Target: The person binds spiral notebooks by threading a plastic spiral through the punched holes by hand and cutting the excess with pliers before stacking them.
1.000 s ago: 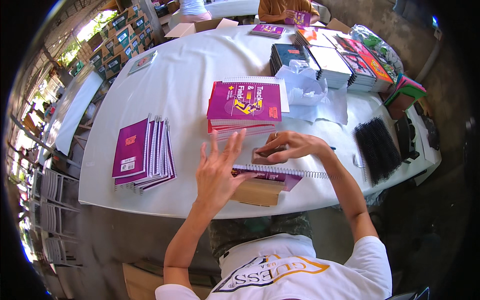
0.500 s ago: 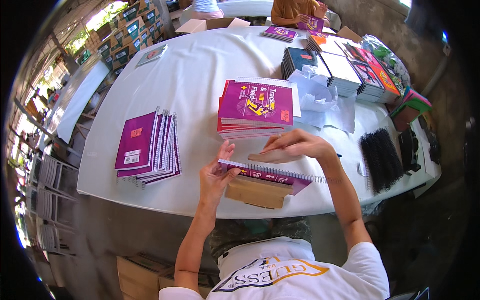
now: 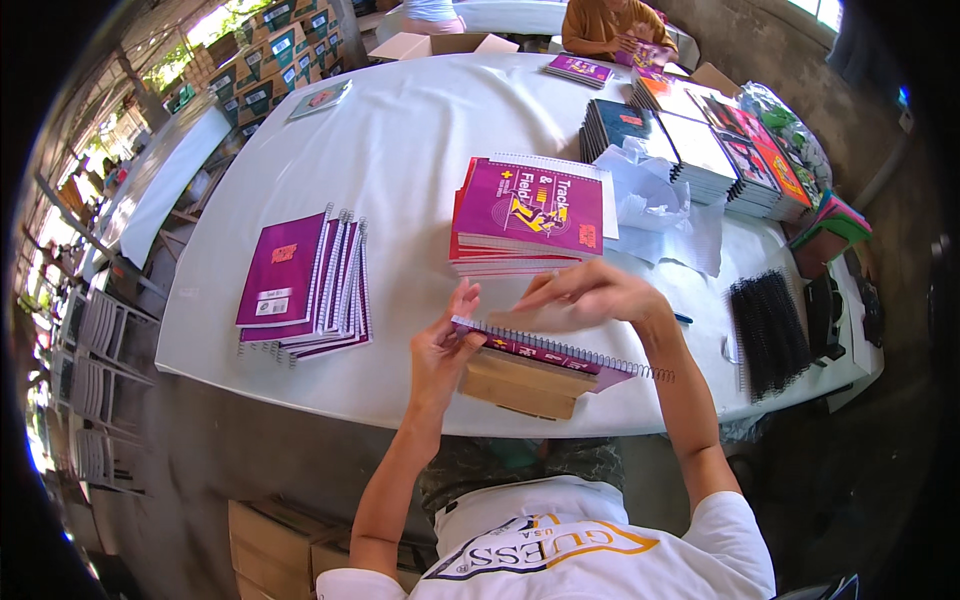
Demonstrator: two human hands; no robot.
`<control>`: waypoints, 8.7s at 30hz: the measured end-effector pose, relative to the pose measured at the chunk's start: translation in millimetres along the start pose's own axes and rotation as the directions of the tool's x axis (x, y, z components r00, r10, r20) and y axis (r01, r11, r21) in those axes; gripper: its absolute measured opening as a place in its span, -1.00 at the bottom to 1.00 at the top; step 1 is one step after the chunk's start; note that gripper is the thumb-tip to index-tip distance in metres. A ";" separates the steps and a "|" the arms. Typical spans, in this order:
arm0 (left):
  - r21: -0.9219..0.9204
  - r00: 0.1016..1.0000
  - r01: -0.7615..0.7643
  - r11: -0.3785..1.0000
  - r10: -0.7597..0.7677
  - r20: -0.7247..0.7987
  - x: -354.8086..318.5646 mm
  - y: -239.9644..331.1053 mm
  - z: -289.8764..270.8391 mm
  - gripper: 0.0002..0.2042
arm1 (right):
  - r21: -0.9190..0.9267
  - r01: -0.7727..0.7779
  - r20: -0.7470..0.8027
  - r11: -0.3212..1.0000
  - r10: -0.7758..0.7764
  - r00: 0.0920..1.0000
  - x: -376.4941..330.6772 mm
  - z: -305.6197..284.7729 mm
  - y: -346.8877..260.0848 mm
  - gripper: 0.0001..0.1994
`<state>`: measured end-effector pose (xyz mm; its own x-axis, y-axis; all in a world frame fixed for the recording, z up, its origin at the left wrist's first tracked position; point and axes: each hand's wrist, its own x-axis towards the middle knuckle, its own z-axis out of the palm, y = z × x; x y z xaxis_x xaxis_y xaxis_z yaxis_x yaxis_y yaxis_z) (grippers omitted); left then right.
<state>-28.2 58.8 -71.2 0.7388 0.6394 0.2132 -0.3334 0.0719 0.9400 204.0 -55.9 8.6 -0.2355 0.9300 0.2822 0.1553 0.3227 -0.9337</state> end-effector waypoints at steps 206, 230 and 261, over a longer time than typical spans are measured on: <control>0.772 0.785 -0.617 0.152 0.045 0.618 1.8 38.0 122.2 -0.50 | -0.744 -0.335 -0.471 0.578 -0.098 0.877 -130.8 67.9 -50.9 -0.70; 0.766 0.780 -0.626 0.149 0.084 0.621 2.9 37.9 134.9 -0.46 | -0.818 -0.404 -0.453 0.411 -0.027 0.891 -126.9 63.3 -48.4 -0.73; 0.867 0.888 -0.457 0.197 0.162 0.431 5.8 40.6 123.7 0.05 | -0.313 -0.245 0.081 0.918 0.283 0.956 -98.8 -39.3 -13.3 -0.50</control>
<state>35.0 -29.2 1.1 0.8542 0.2490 0.4564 0.1043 -0.9421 0.3186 262.9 -145.1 1.8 -0.2589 0.9658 -0.0122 0.5002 0.1232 -0.8571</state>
